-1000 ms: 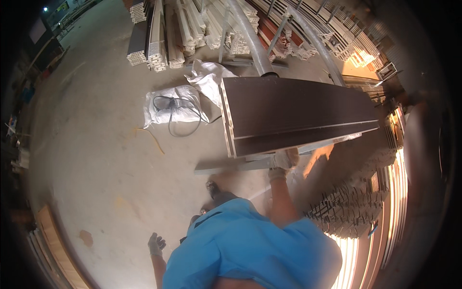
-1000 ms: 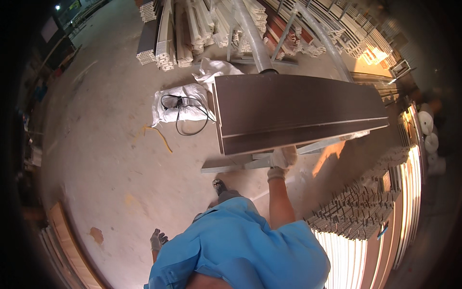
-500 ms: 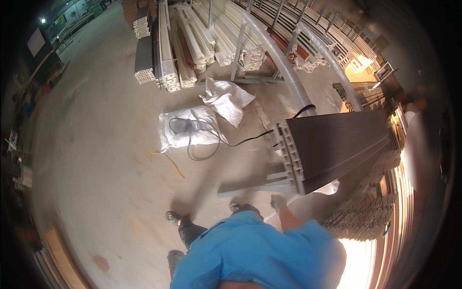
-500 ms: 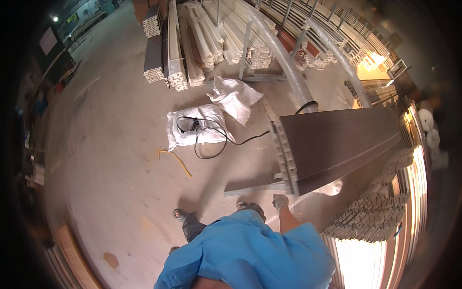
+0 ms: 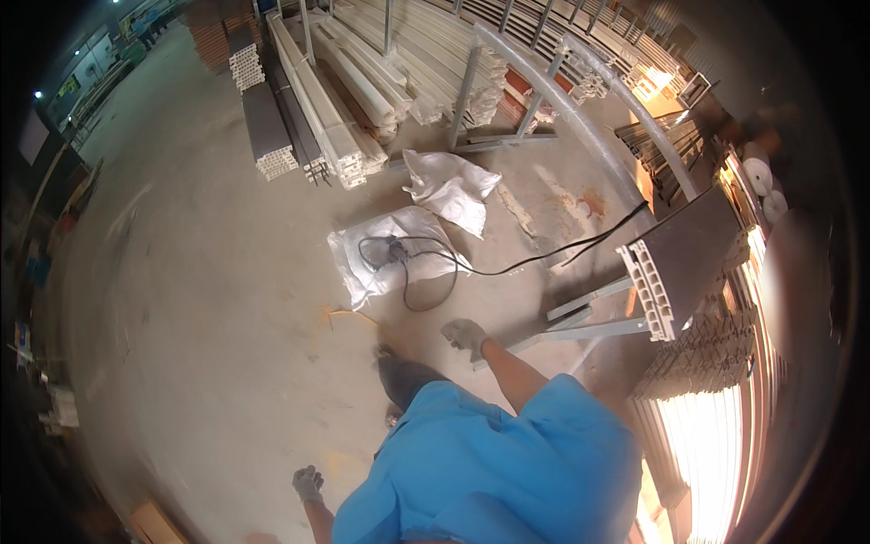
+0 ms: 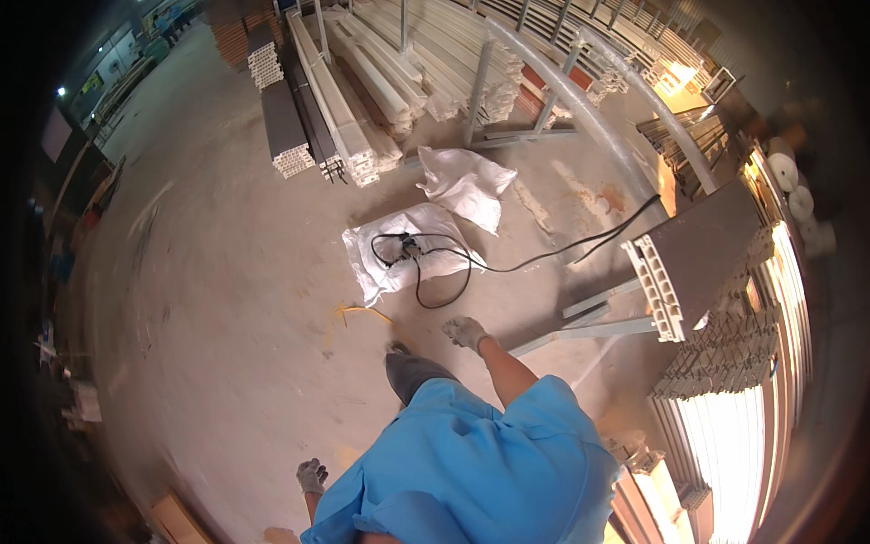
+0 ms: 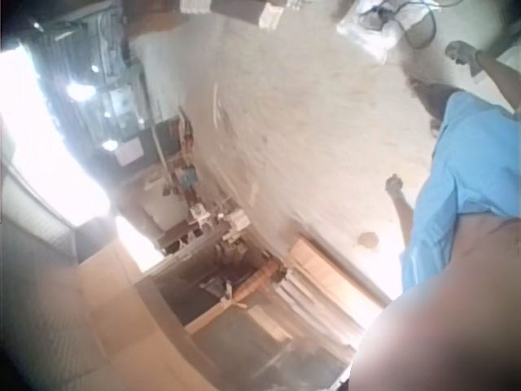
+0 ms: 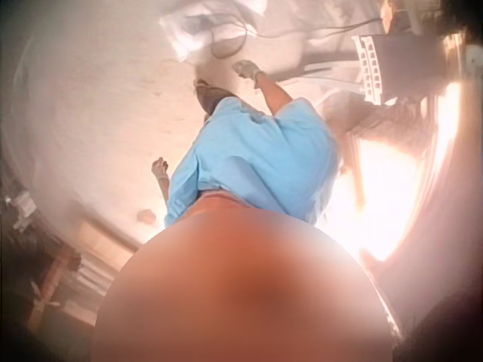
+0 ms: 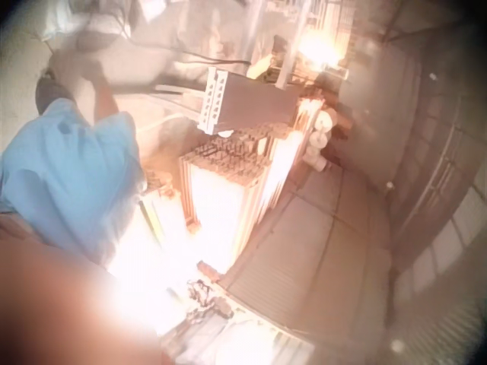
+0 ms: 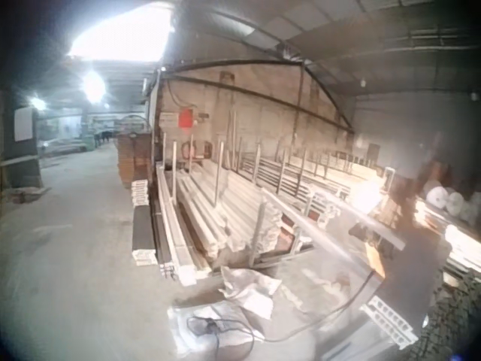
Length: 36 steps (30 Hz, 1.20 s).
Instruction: The person picks up large flat panels from a rack, places them on a workbench, and uses a blue utility knife to cut or trim edges. The person then stacks the trimmed panels and repeats the process with additional panels.
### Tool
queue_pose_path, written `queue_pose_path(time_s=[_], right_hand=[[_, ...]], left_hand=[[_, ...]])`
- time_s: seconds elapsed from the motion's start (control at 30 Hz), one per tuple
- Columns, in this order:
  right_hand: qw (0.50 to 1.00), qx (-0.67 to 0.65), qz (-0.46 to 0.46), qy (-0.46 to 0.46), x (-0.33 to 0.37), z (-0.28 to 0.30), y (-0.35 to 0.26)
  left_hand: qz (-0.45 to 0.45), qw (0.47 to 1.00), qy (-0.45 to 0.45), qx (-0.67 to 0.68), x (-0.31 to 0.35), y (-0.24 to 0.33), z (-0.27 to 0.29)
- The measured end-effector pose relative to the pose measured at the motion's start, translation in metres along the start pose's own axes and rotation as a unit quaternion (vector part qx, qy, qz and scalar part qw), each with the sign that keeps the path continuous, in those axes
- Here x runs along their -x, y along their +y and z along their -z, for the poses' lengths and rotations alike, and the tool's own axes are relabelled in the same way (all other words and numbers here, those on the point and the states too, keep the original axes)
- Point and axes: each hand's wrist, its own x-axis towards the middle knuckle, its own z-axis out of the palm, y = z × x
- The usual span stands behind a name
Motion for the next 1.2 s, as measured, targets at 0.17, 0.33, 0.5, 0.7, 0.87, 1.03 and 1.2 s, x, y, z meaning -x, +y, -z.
queue_pose_path(time_s=[0.17,0.33,0.5,0.7,0.87,1.03,1.2], right_hand=[[0.987,0.109,-0.12,0.011,-0.062,-0.02,-0.027],[0.985,0.106,-0.14,0.004,-0.15,-0.046,-0.083],[0.977,0.198,0.084,-0.006,-0.257,-0.079,-0.223],[0.994,0.008,0.1,0.046,-0.319,-0.143,-0.393],[0.991,0.101,0.064,0.059,-0.354,-0.192,-0.449],[0.979,0.197,0.046,0.014,-0.364,-0.25,-0.436],[0.985,0.021,-0.172,0.02,-0.374,-0.306,-0.467]], left_hand=[[-0.022,0.999,-0.029,-0.001,-0.079,0.107,-0.03],[0.022,0.999,0.001,0.045,-0.135,0.161,-0.035],[0.036,0.996,0.04,0.065,-0.185,0.197,-0.038],[0.083,0.993,0.031,0.081,-0.266,0.289,-0.039],[0.102,0.992,0.006,0.072,-0.371,0.379,0.006],[0.078,0.99,-0.066,0.095,-0.501,0.515,0.053],[-0.052,0.993,-0.104,-0.02,-0.604,0.726,0.016]])
